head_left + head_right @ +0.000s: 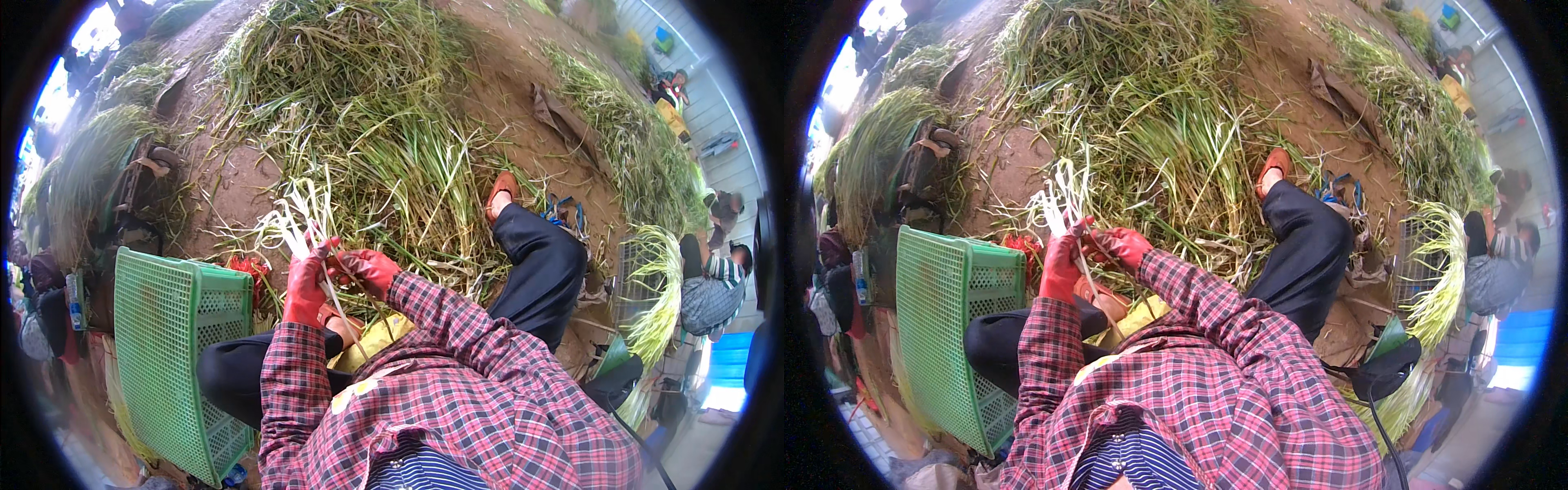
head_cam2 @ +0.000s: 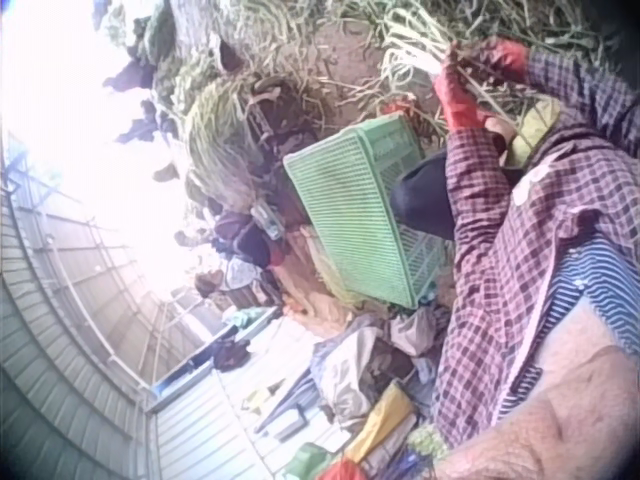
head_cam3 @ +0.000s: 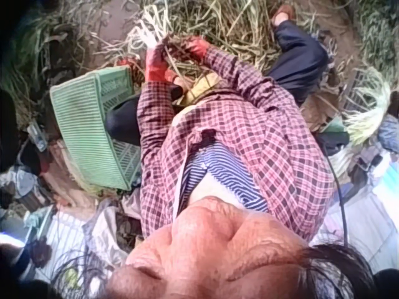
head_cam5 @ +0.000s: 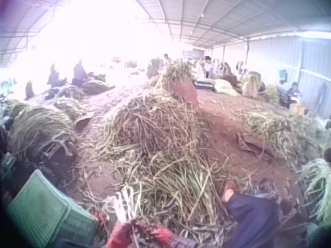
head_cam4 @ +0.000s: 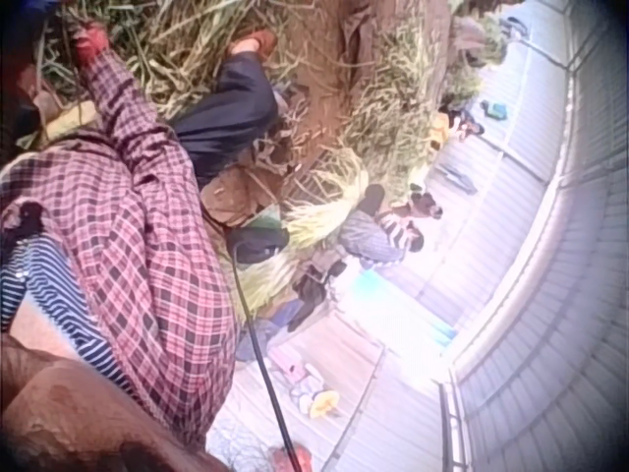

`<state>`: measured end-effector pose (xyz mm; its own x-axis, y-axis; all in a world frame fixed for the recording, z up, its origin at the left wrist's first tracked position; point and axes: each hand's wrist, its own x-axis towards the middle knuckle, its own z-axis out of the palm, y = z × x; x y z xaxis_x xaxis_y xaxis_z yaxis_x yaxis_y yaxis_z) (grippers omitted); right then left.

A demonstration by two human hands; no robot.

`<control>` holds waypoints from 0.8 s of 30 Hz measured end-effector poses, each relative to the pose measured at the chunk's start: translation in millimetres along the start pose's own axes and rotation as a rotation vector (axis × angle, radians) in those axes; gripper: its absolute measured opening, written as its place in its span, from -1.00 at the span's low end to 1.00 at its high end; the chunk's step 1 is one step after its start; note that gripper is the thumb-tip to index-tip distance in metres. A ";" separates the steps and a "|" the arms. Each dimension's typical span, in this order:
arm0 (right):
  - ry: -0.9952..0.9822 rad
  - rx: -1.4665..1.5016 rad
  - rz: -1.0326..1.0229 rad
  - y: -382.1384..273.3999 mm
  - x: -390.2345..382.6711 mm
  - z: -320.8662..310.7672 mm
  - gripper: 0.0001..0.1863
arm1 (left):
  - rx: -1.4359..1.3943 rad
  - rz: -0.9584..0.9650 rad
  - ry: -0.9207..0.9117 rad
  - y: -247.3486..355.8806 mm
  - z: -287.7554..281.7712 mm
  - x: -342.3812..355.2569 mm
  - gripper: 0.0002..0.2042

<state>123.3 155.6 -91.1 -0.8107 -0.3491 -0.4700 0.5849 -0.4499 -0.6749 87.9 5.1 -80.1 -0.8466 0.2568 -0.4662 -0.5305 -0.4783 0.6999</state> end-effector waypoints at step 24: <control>0.695 -1.333 0.515 56.8 11.3 -138.5 -0.78 | -0.074 0.855 0.311 112.1 -25.5 -40.5 -0.56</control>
<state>144.0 239.9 -213.5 -0.6126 0.3655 -0.7008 0.6519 0.7350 -0.1865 63.8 -80.4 3.4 -0.8945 -0.4426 0.0636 0.2858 -0.4567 0.8425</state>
